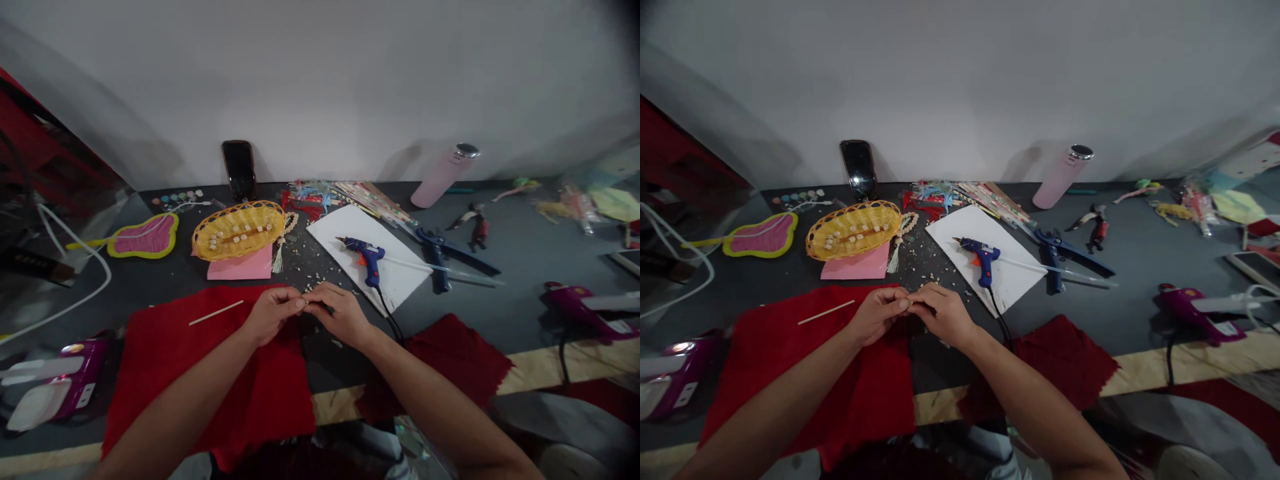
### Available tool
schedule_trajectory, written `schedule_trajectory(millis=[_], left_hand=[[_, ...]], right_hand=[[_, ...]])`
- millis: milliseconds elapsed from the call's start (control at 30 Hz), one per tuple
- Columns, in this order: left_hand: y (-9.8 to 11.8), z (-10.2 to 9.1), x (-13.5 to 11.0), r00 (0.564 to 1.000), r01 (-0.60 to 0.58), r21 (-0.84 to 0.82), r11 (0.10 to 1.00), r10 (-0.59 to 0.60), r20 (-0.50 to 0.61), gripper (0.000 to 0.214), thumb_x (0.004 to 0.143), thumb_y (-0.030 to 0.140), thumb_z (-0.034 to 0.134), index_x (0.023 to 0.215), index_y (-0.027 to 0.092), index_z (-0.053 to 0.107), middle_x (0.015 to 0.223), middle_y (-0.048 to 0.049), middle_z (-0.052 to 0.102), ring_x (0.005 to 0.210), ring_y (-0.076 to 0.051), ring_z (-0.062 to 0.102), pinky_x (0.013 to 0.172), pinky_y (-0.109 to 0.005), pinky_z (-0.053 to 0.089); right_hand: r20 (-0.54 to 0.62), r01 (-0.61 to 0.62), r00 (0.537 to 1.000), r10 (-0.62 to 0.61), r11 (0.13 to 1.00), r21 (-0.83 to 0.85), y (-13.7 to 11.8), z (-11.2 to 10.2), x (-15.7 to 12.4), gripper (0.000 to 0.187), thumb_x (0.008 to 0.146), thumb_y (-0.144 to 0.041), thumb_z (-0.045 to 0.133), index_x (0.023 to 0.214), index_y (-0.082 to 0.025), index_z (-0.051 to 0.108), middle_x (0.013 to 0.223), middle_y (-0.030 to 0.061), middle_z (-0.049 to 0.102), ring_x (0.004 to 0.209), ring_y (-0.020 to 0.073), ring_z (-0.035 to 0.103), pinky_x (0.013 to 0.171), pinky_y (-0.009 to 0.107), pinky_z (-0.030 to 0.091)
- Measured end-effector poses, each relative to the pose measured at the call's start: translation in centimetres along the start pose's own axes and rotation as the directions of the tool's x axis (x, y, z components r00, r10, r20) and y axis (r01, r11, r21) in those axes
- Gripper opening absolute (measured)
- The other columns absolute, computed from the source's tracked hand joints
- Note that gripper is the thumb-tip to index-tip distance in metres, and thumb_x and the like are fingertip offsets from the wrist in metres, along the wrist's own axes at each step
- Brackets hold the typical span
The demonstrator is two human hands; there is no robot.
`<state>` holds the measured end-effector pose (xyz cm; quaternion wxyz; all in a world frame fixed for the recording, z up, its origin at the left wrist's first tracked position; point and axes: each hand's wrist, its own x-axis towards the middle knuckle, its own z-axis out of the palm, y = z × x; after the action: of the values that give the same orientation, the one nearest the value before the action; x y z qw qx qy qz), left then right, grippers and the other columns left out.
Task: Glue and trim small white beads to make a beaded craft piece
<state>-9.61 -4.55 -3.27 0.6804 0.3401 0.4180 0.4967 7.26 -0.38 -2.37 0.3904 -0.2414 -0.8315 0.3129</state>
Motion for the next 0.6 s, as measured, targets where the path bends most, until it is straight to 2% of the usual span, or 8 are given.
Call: schedule_trajectory(millis=[200,467,600], left_hand=[[-0.16,-0.17,0.04,1.000,-0.004,-0.002,1.000,0.004,0.004,0.014,0.068,0.024,0.072,0.065,0.011,0.065,0.064,0.0002,0.054,0.061,-0.008,0.047,0.061,-0.023,0.034],[-0.34,-0.20,-0.03,0.999,0.038,-0.029,0.999,-0.039,-0.004,0.017,0.069,0.024,0.071,0.079,0.011,0.068,0.067,-0.0022,0.060,0.062,-0.009,0.049,0.061,-0.023,0.034],[-0.32,-0.13,-0.04,0.999,0.044,-0.031,0.999,-0.044,-0.012,0.016,0.068,0.024,0.072,0.077,0.012,0.068,0.067,-0.0015,0.059,0.062,-0.009,0.048,0.062,-0.023,0.034]], right_hand=[[0.007,-0.015,1.000,0.015,0.999,0.033,-0.07,0.23,-0.05,0.013,0.084,-0.017,0.054,0.095,-0.020,0.062,0.081,0.0046,0.063,0.077,0.0136,0.059,0.070,0.026,0.050],[-0.004,-0.002,1.000,0.003,0.999,0.052,0.06,0.38,-0.26,0.024,0.085,-0.015,0.052,0.106,-0.023,0.060,0.088,0.0048,0.062,0.082,0.0138,0.058,0.073,0.027,0.050],[0.002,-0.010,1.000,0.010,0.999,0.049,0.28,0.64,-0.47,0.027,0.085,-0.015,0.052,0.109,-0.023,0.060,0.088,0.0052,0.061,0.081,0.0137,0.058,0.073,0.027,0.050]])
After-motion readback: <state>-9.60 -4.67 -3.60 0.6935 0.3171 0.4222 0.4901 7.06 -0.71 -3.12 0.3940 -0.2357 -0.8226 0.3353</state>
